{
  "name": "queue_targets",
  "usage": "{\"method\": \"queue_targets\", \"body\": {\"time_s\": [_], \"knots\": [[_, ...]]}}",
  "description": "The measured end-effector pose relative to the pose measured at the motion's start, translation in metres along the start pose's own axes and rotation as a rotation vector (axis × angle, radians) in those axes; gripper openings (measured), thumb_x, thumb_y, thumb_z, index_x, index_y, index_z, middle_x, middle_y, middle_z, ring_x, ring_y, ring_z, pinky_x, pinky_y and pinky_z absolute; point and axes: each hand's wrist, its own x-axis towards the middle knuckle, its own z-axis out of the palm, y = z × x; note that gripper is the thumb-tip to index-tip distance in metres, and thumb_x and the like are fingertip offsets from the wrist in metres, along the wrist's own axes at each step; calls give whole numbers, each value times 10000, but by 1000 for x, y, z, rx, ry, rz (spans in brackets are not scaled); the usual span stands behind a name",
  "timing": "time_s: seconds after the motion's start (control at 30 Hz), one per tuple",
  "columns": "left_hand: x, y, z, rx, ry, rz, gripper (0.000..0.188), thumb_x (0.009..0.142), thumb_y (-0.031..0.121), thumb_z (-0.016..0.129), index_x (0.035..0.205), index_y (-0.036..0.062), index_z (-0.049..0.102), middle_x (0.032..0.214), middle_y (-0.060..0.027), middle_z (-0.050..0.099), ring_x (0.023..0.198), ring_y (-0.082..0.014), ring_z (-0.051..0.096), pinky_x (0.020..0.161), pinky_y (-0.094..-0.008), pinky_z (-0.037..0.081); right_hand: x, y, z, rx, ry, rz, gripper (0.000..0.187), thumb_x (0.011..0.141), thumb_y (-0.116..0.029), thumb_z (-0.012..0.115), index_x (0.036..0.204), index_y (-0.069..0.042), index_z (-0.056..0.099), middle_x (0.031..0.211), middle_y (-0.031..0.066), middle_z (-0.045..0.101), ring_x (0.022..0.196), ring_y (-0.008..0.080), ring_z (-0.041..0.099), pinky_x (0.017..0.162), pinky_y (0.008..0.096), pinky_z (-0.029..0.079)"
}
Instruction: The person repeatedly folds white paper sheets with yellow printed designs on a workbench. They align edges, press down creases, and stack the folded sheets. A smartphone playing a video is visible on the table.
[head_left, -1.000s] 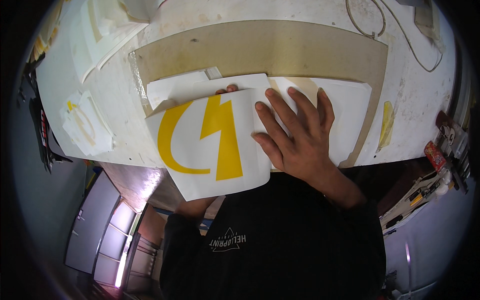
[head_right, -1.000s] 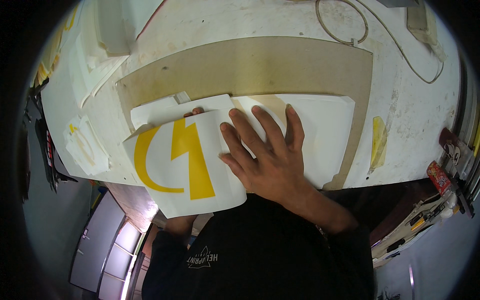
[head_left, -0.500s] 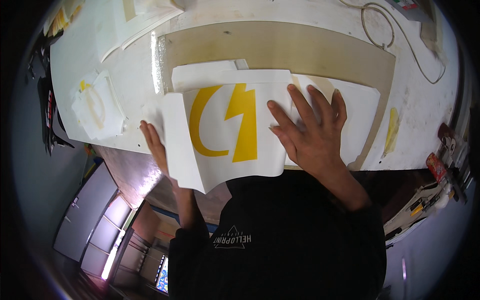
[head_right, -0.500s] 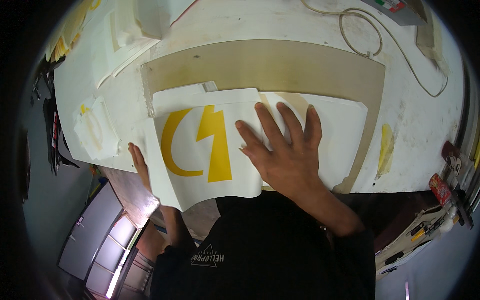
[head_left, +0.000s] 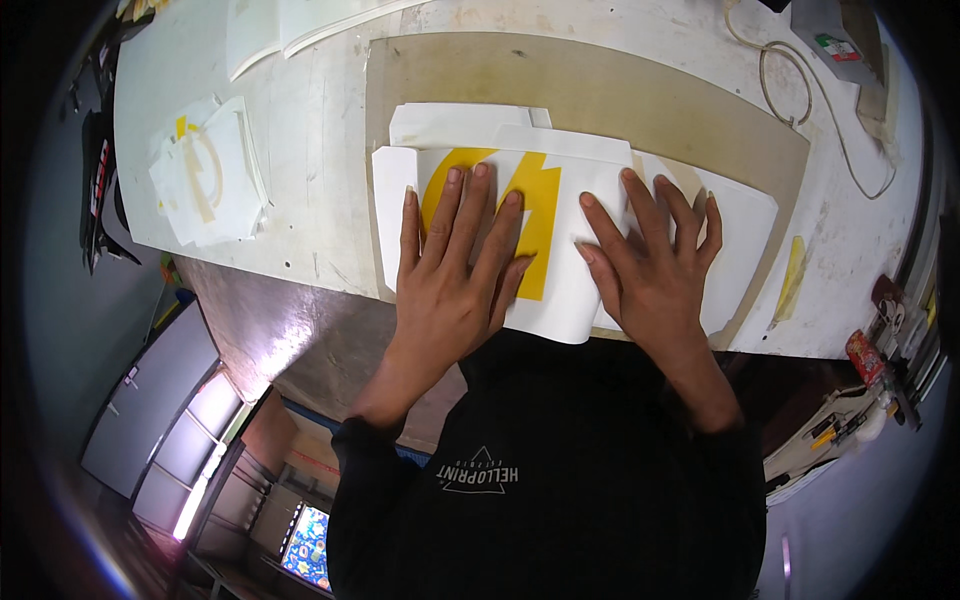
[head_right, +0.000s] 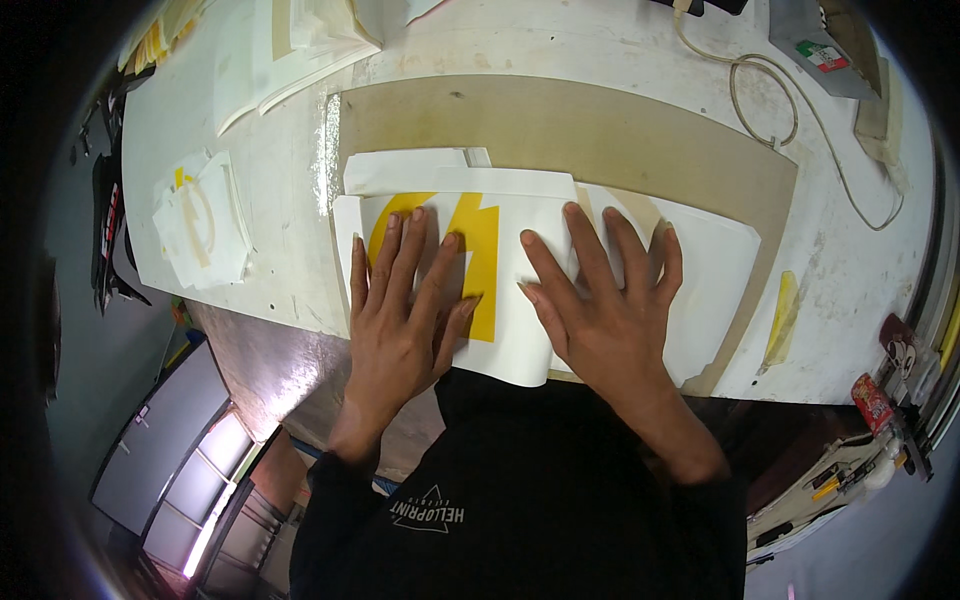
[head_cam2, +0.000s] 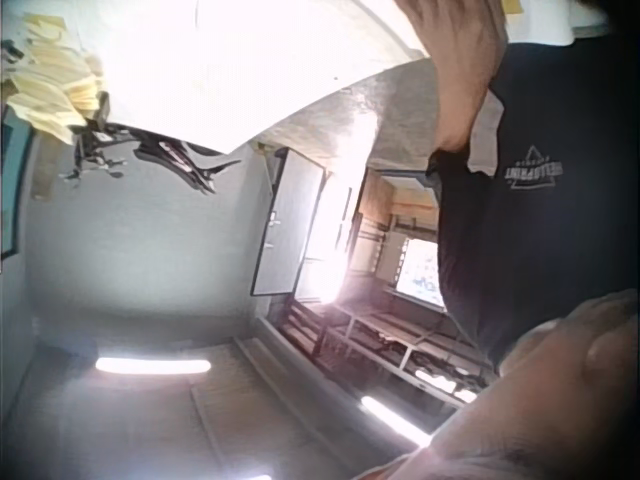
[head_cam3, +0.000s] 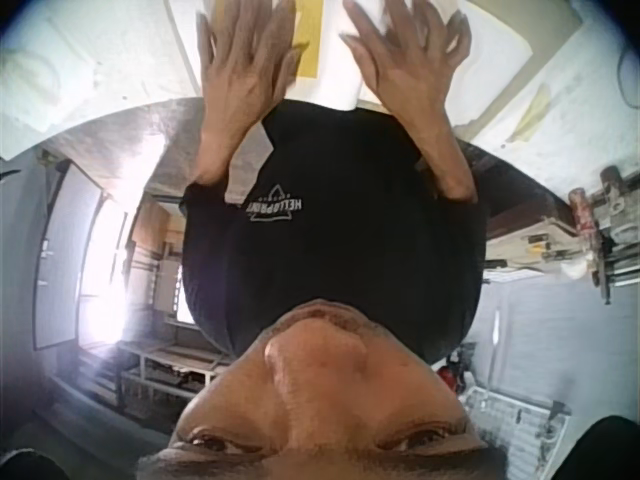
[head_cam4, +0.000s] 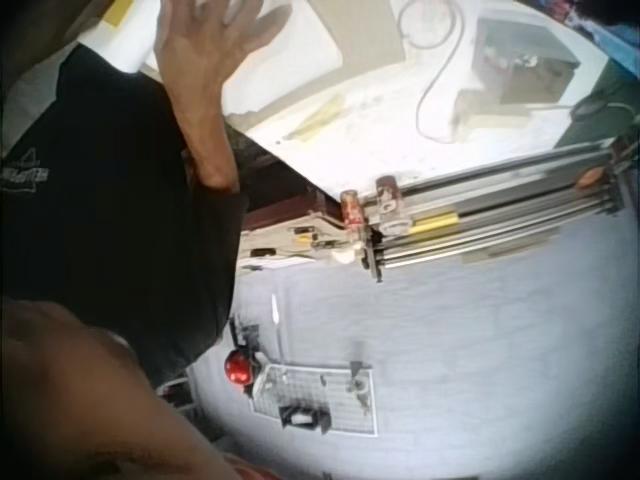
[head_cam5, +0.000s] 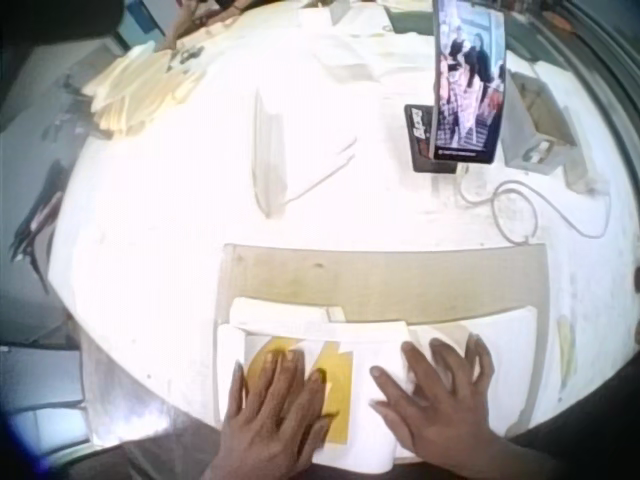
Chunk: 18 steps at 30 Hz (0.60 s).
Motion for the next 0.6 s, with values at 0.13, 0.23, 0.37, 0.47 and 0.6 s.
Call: {"method": "queue_targets", "body": {"time_s": [0.13, 0.23, 0.37, 0.47, 0.6], "knots": [[0, -3, 8, 48, 1, -5, 572, 995, 364, 642, 1488, 85, 563, 1612, -206, 433, 1546, -354, 339, 1249, -639, 150, -1, -1, 1, -7, 8, 6, 480, 941, -391, 735, 1407, -302, 664, 1558, 75, 492, 1427, 338, 417, 1211, 637, 169], [0, -4, 11, 35, 7, -13, 576, 999, 374, 633, 1494, 89, 558, 1613, -199, 437, 1545, -351, 343, 1250, -642, 141, 0, -1, -1, -5, -6, 19, 465, 946, -389, 731, 1399, -301, 672, 1555, 75, 498, 1426, 335, 420, 1213, 638, 164], [-1, -8, 14, 28, 22, -3, 583, 1003, 385, 624, 1501, 91, 551, 1611, -196, 441, 1544, -351, 348, 1253, -636, 136, 1, -2, -1, 17, 0, 21, 458, 946, -388, 733, 1392, -301, 677, 1552, 75, 504, 1421, 336, 427, 1212, 638, 164], [-1, -10, 18, 13, 35, 4, 585, 1006, 388, 618, 1507, 96, 545, 1608, -197, 445, 1545, -349, 346, 1255, -628, 138, 0, -2, 0, 16, 10, 20, 461, 950, -388, 727, 1399, -303, 671, 1549, 73, 507, 1420, 334, 428, 1212, 637, 162], [-2, -12, 19, 2, 21, 13, 599, 995, 364, 634, 1518, 93, 527, 1629, -210, 403, 1549, -363, 330, 1262, -623, 119, -2, -1, 3, -6, 19, 12, 466, 959, -396, 716, 1413, -307, 658, 1553, 70, 504, 1424, 332, 426, 1213, 635, 162]]}}
